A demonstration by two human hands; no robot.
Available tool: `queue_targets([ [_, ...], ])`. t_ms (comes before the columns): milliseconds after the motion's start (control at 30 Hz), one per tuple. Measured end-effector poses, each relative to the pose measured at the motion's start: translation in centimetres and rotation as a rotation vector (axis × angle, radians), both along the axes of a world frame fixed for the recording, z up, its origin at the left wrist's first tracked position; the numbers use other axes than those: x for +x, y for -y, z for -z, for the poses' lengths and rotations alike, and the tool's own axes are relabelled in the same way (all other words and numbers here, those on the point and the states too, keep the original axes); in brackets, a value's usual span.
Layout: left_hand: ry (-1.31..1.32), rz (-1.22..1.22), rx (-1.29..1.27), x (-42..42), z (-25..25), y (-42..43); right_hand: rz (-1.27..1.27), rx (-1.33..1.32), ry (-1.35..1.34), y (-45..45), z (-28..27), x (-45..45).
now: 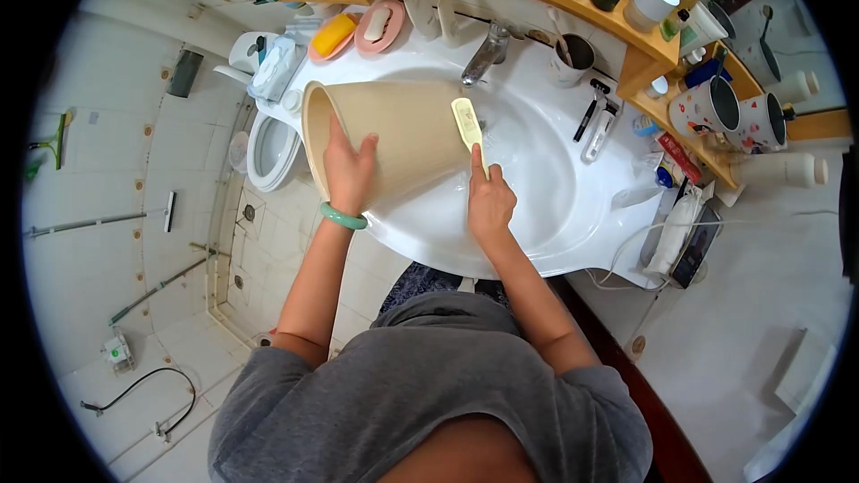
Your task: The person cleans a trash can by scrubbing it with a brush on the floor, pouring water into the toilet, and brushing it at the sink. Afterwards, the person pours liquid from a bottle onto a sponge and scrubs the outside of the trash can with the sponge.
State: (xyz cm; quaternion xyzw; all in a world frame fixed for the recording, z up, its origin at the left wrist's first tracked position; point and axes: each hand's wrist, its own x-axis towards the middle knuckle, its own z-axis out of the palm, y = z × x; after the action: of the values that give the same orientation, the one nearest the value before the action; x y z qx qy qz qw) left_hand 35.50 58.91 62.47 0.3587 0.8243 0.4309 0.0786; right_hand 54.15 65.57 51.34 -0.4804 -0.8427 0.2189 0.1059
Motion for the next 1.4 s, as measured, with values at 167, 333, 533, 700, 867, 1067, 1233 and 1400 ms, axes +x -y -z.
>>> queue_targets([
  [167,-0.017,0.011,-0.017,0.4,0.4,-0.3,-0.15,0.117,-0.303,4.0,-3.6,-1.3],
  [333,-0.039,-0.043,-0.068,0.5,-0.4,0.3,0.006,0.088,-0.151,-1.0,2.1,0.3],
  [533,-0.106,-0.07,-0.209,0.7,-1.4,1.6,0.249,-0.889,-0.742,-7.2,3.9,-1.1],
  [700,-0.085,-0.054,-0.005,-2.8,0.0,2.5,0.345,-1.276,-0.839,-9.1,3.0,-2.5],
  [867,0.062,-0.121,-0.003,-6.4,2.1,1.5,0.218,-0.577,-0.662,-3.4,1.6,0.4],
  [1067,0.223,-0.235,-0.06,-6.2,-0.1,-2.3,0.151,-0.15,-0.439,0.8,2.9,3.6],
  [1233,0.306,-0.239,-0.055,-9.0,1.3,-3.7,0.106,-0.041,-0.378,-1.5,3.2,-0.1],
  [1400,0.284,-0.299,-0.202,-12.3,3.7,-4.2,0.147,-0.038,-0.415,-2.6,4.0,-2.1],
])
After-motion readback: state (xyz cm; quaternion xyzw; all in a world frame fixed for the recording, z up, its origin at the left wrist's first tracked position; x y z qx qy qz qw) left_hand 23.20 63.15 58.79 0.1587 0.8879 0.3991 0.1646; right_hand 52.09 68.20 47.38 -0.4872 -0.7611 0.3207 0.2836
